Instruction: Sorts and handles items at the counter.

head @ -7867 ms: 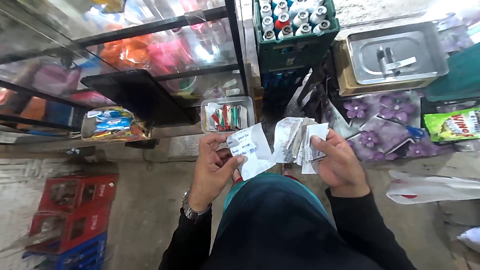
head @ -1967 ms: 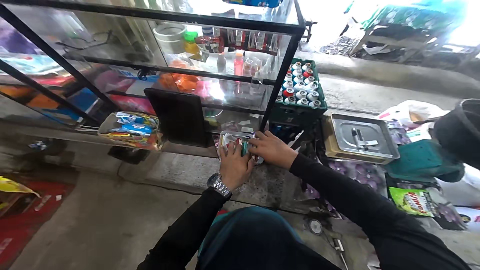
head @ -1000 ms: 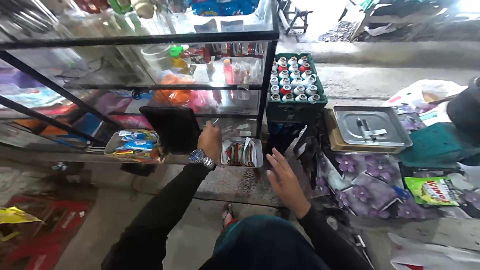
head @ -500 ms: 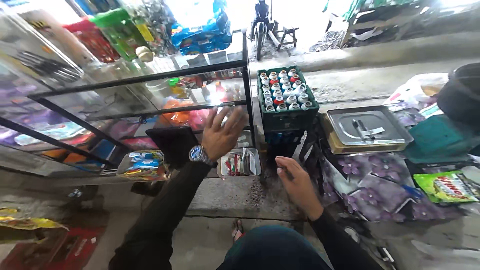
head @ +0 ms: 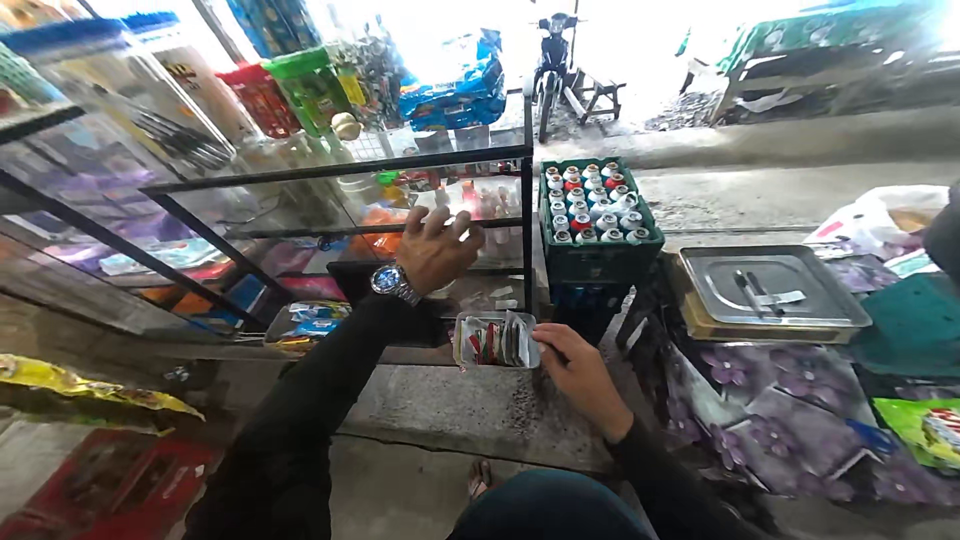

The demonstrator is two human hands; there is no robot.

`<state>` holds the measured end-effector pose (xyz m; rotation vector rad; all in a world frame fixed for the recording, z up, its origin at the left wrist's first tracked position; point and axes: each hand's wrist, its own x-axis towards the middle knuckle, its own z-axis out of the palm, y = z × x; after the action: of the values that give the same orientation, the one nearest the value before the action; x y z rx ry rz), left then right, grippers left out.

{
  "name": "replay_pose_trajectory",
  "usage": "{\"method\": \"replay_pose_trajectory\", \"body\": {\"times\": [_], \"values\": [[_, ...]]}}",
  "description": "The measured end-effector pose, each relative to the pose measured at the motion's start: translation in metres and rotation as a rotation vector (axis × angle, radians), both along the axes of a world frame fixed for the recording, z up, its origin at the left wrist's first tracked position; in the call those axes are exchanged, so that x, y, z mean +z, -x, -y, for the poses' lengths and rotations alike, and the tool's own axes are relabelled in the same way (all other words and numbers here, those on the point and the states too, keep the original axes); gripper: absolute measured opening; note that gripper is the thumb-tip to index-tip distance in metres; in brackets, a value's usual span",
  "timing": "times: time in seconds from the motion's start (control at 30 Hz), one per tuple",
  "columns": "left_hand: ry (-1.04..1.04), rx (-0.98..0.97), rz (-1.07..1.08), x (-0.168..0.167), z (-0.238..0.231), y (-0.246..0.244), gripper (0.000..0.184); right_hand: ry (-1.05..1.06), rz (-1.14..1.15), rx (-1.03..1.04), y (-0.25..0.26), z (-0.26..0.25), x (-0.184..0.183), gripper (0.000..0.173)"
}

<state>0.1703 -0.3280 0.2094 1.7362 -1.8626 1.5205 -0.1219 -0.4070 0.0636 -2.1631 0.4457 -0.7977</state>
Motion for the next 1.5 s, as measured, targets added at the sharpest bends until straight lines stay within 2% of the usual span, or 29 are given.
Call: {"method": "replay_pose_trajectory", "body": {"times": [0.13,0.27,0.4,0.57,0.63,0.7,0.77,0.9,1.0,1.1,1.17,1.3,1.5], "values": [[0.094,0.050,-0.083,-0.018,-0.026,-0.037,0.024,0.097,-0.090,0.038,-0.038,0.011,0.020,0.033],[0.168,0.138,-0.127,-0.026,-0.053,-0.066,0.024,0.158,-0.266,0.164,-0.092,0.017,0.029,0.038],[0.145,0.219,-0.155,-0.030,-0.078,-0.086,0.029,0.180,-0.489,0.332,-0.149,0.014,0.023,0.046],[0.188,0.296,-0.169,-0.028,-0.095,-0.103,0.024,0.263,-0.699,0.399,-0.204,0.008,0.010,0.065],[0.183,0.300,-0.243,-0.030,-0.102,-0.103,0.023,0.282,-0.743,0.425,-0.214,0.009,0.008,0.060],[0.196,0.300,-0.350,-0.033,-0.108,-0.090,0.024,0.294,-0.665,0.441,-0.211,0.010,0.010,0.051],[0.197,0.255,-0.461,-0.040,-0.113,-0.062,0.027,0.278,-0.489,0.412,-0.196,0.009,0.015,0.047],[0.095,0.091,-0.626,-0.101,-0.108,-0.005,0.031,0.184,-0.248,0.315,-0.152,0.000,0.025,0.049],[0.000,0.128,-0.827,-0.140,-0.093,0.032,0.051,0.176,-0.174,0.320,-0.128,-0.002,0.021,0.047],[0.018,0.114,-0.989,-0.166,-0.082,0.054,0.078,0.195,-0.187,0.398,-0.116,-0.004,0.010,0.044],[0.030,0.125,-1.018,-0.172,-0.080,0.056,0.085,0.211,-0.198,0.439,-0.113,-0.005,0.007,0.045],[0.004,0.158,-1.049,-0.175,-0.079,0.047,0.085,0.145,-0.186,0.495,-0.110,-0.008,0.006,0.049],[-0.026,0.027,-1.098,-0.166,-0.081,0.034,0.099,-0.175,-0.002,0.646,-0.108,-0.017,0.011,0.050]]}}
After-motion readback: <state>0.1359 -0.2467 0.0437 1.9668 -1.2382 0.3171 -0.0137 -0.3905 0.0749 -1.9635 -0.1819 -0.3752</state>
